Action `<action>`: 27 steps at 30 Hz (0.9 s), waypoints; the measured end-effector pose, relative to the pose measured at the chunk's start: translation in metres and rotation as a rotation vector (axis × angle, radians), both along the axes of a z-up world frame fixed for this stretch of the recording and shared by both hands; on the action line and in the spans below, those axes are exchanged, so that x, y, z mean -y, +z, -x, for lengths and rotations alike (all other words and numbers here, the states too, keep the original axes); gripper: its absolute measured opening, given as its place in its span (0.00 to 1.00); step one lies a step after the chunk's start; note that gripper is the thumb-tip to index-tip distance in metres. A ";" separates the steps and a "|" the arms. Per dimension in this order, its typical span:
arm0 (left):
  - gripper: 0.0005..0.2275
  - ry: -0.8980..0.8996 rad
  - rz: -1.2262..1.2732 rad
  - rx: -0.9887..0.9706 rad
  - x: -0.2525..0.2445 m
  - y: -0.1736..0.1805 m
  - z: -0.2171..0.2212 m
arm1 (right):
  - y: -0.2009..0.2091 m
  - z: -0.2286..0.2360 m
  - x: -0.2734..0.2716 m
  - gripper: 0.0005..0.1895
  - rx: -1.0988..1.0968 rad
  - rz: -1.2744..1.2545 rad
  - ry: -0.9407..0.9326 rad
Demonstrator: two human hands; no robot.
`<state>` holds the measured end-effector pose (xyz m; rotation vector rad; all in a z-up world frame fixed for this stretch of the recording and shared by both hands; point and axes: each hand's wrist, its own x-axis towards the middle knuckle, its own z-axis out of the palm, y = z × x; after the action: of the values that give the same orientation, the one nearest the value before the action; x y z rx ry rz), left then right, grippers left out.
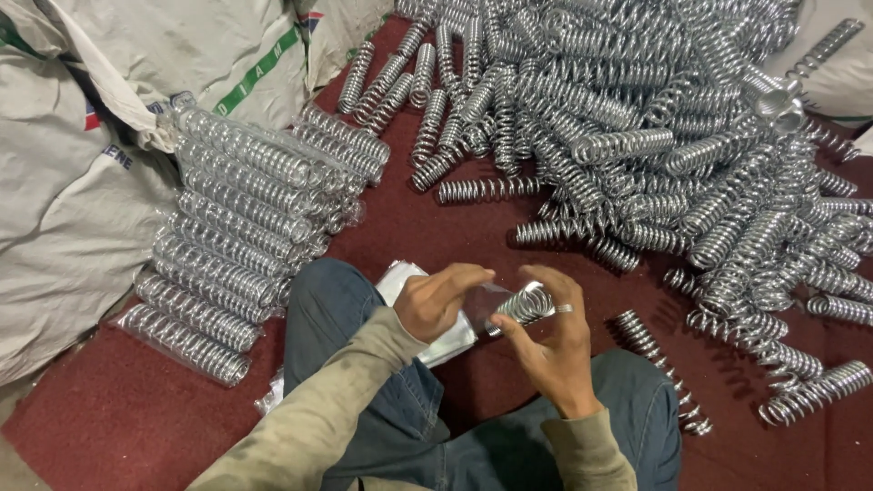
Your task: The person is sitting on the floor, picking up metal springs one by one and placing them into clear plastic bags.
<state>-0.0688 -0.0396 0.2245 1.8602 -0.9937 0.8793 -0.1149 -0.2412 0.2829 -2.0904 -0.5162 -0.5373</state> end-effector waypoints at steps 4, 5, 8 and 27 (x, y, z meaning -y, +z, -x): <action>0.10 0.037 0.191 -0.294 0.030 0.052 0.050 | -0.013 0.008 0.005 0.02 0.131 0.038 -0.055; 0.11 -0.195 0.707 -0.798 0.037 0.056 0.060 | -0.019 0.014 0.006 0.08 0.129 -0.051 -0.121; 0.12 -0.387 1.281 -1.431 0.065 0.029 0.079 | -0.037 0.033 0.009 0.16 0.027 -0.217 -0.245; 0.09 -0.385 1.050 -1.494 0.077 -0.024 0.048 | -0.037 0.038 0.040 0.04 -0.762 -0.694 -0.094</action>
<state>-0.1163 -0.1162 0.2001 0.8559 0.1394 -0.3274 -0.1529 -0.2810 0.2457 -1.4821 0.2000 0.0655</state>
